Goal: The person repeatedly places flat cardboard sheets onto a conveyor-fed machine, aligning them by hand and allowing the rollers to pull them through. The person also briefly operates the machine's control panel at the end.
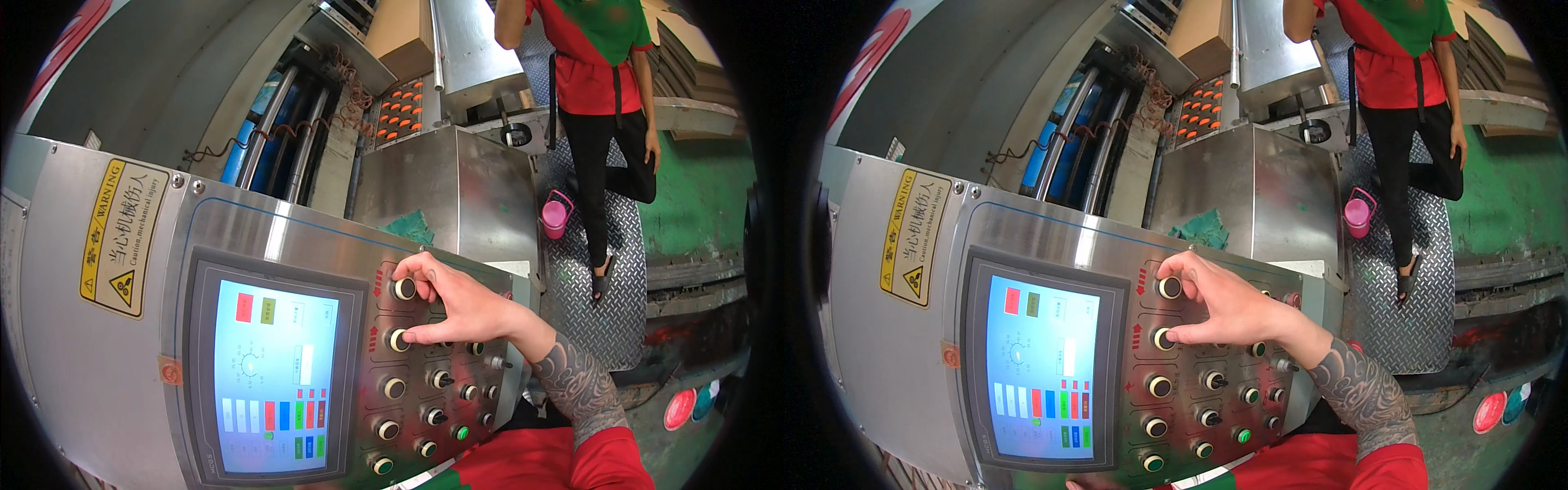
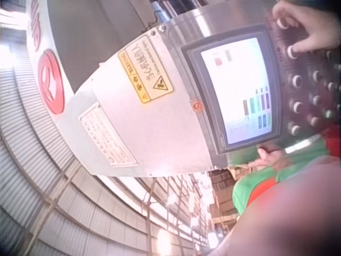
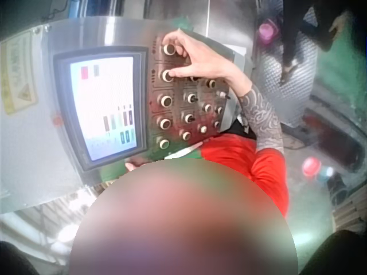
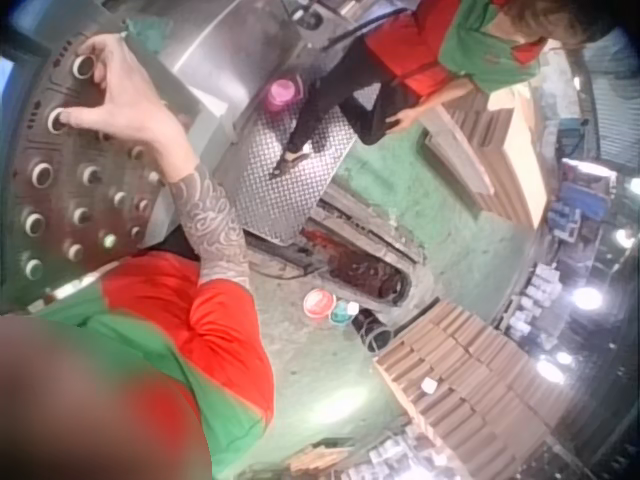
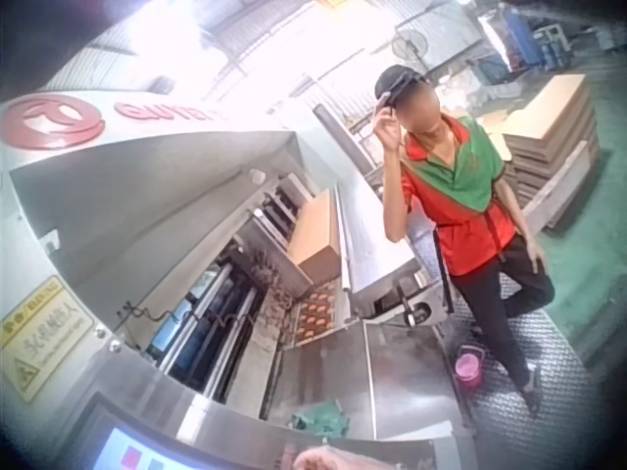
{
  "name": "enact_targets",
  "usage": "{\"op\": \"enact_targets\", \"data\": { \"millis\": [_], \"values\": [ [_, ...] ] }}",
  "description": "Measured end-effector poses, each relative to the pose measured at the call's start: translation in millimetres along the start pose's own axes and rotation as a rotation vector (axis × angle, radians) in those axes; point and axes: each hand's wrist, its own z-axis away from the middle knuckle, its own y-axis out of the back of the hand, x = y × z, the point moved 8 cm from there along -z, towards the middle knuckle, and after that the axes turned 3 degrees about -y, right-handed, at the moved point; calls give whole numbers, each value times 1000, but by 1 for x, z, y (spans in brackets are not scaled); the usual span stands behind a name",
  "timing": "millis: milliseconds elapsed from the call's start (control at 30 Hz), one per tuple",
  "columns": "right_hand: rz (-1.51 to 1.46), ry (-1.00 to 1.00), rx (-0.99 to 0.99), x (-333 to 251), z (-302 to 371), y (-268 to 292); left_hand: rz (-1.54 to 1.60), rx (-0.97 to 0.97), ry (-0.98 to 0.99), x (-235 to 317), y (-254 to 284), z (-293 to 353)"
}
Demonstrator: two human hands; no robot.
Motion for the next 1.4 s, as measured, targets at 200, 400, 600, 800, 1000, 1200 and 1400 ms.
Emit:
{"op": "enact_targets", "data": {
  "millis": [200, 400, 600, 800, 1000, 1200, 1400],
  "values": [
    [21, 0, 5, -3, 1, 1, -182, 224, -211, 22, 19, -3],
    [54, 20, 54, -8, 1, 0, -111, 136, -181, -7, -22, 16],
    [73, -15, 53, -10, 2, -3, 241, 79, -54, -42, -73, 31],
    [52, -18, 36, -7, 1, -3, -256, -58, -255, -33, -78, 43],
    [6, -11, 25, -2, 0, -4, -107, 17, -238, -34, -81, 43],
    [-27, -21, 30, 1, -1, -4, -284, -101, -267, -23, -61, 37],
    [76, 12, 89, 2, -3, -5, 1620, 87, 285, 3, -50, 5]
  ]
}}
